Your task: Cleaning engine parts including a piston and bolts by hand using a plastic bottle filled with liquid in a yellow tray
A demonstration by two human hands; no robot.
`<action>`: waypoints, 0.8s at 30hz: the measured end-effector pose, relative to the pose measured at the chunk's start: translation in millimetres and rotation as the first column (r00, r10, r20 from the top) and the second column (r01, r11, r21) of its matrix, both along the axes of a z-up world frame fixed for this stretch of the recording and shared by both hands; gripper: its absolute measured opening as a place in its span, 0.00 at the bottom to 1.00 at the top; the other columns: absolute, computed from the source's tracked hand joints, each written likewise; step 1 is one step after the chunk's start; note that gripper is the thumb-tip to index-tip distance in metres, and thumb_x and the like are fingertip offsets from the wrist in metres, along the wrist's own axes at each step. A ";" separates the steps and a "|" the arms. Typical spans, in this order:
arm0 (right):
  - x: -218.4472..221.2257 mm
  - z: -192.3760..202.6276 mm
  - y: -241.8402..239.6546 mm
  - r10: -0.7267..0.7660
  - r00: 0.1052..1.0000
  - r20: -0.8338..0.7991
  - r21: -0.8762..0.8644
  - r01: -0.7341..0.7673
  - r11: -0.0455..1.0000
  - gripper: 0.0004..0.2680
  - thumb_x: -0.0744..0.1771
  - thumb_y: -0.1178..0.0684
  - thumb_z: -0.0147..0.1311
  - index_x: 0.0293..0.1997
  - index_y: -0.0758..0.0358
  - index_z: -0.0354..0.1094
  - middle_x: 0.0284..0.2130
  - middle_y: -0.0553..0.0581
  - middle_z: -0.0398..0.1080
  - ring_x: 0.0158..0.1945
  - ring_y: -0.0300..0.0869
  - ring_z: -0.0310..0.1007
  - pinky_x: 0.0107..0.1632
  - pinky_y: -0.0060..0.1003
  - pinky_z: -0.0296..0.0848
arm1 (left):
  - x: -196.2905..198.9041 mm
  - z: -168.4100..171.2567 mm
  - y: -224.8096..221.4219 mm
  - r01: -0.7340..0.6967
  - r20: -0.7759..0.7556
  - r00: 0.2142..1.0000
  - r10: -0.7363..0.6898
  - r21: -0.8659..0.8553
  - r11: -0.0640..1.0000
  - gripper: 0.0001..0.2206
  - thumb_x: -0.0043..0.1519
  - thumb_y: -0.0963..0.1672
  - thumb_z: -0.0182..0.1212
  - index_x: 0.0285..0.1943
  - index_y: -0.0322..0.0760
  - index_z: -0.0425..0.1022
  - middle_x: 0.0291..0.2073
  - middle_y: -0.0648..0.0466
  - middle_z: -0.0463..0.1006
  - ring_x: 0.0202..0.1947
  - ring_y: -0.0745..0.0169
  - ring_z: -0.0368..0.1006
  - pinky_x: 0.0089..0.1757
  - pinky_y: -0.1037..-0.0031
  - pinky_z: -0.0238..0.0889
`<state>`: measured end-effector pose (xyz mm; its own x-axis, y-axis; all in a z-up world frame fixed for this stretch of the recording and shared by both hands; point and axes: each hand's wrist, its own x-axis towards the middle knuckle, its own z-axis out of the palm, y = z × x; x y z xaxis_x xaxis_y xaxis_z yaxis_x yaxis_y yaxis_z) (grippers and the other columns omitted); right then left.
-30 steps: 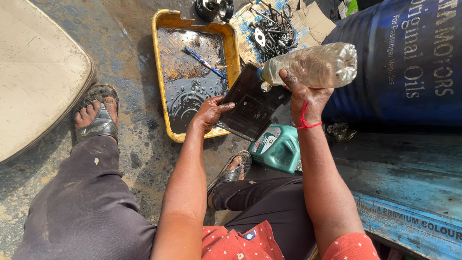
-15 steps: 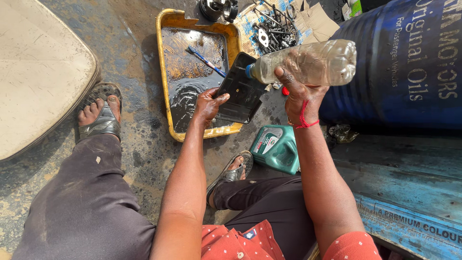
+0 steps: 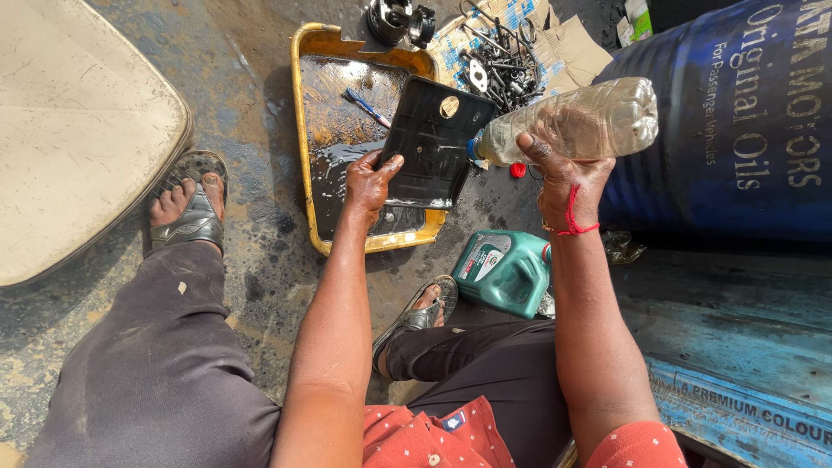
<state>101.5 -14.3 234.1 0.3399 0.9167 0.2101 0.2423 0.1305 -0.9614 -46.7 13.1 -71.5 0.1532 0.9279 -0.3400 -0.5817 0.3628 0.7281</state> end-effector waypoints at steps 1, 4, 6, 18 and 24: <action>0.4 0.0 -0.7 0.009 1.000 -0.001 0.005 -0.009 1.000 0.19 0.59 0.66 0.74 0.53 0.68 0.69 0.44 0.58 0.76 0.46 0.41 0.79 0.45 0.35 0.82 | -2.0 2.8 -0.2 -0.019 -0.002 1.000 0.019 -0.001 1.000 0.12 0.59 0.45 0.72 0.49 0.37 0.83 0.36 0.57 0.84 0.38 0.69 0.77 0.42 0.70 0.72; 3.4 1.0 -2.0 -0.028 0.999 0.026 -0.005 0.028 1.000 0.18 0.60 0.66 0.74 0.52 0.70 0.71 0.41 0.58 0.76 0.43 0.41 0.78 0.42 0.35 0.81 | -7.9 10.8 -0.5 -0.060 -0.007 0.998 0.060 -0.019 0.998 0.13 0.60 0.46 0.71 0.50 0.37 0.83 0.38 0.57 0.84 0.38 0.69 0.77 0.42 0.70 0.71; 6.2 0.9 -2.6 -0.049 0.998 0.027 -0.038 0.050 0.998 0.18 0.60 0.65 0.73 0.52 0.70 0.70 0.40 0.57 0.76 0.41 0.41 0.78 0.39 0.33 0.79 | -11.2 15.1 -0.7 -0.079 0.011 0.997 0.080 -0.034 0.996 0.13 0.60 0.46 0.71 0.51 0.37 0.82 0.38 0.57 0.84 0.39 0.70 0.76 0.42 0.70 0.71; 21.2 5.5 5.3 -0.069 0.997 -0.023 0.106 0.071 0.992 0.21 0.60 0.68 0.73 0.56 0.71 0.68 0.47 0.61 0.75 0.49 0.44 0.79 0.50 0.39 0.84 | -14.5 10.7 -6.8 -0.040 0.027 0.999 0.042 -0.069 0.997 0.12 0.59 0.47 0.72 0.46 0.37 0.83 0.35 0.57 0.84 0.35 0.69 0.75 0.39 0.68 0.70; 17.2 3.8 0.6 0.012 1.000 0.021 -0.077 -0.011 0.997 0.20 0.60 0.68 0.72 0.55 0.72 0.68 0.44 0.61 0.76 0.47 0.46 0.80 0.48 0.41 0.83 | -14.5 2.6 -4.3 -0.114 -0.009 0.993 0.114 -0.119 0.986 0.11 0.60 0.48 0.73 0.44 0.38 0.84 0.34 0.58 0.81 0.36 0.70 0.72 0.41 0.67 0.65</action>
<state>118.7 -13.8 237.9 0.3255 0.9342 0.1462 0.2619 0.0595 -0.9633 -61.3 8.8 -68.9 0.0479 0.8921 -0.4494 -0.6231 0.3783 0.6846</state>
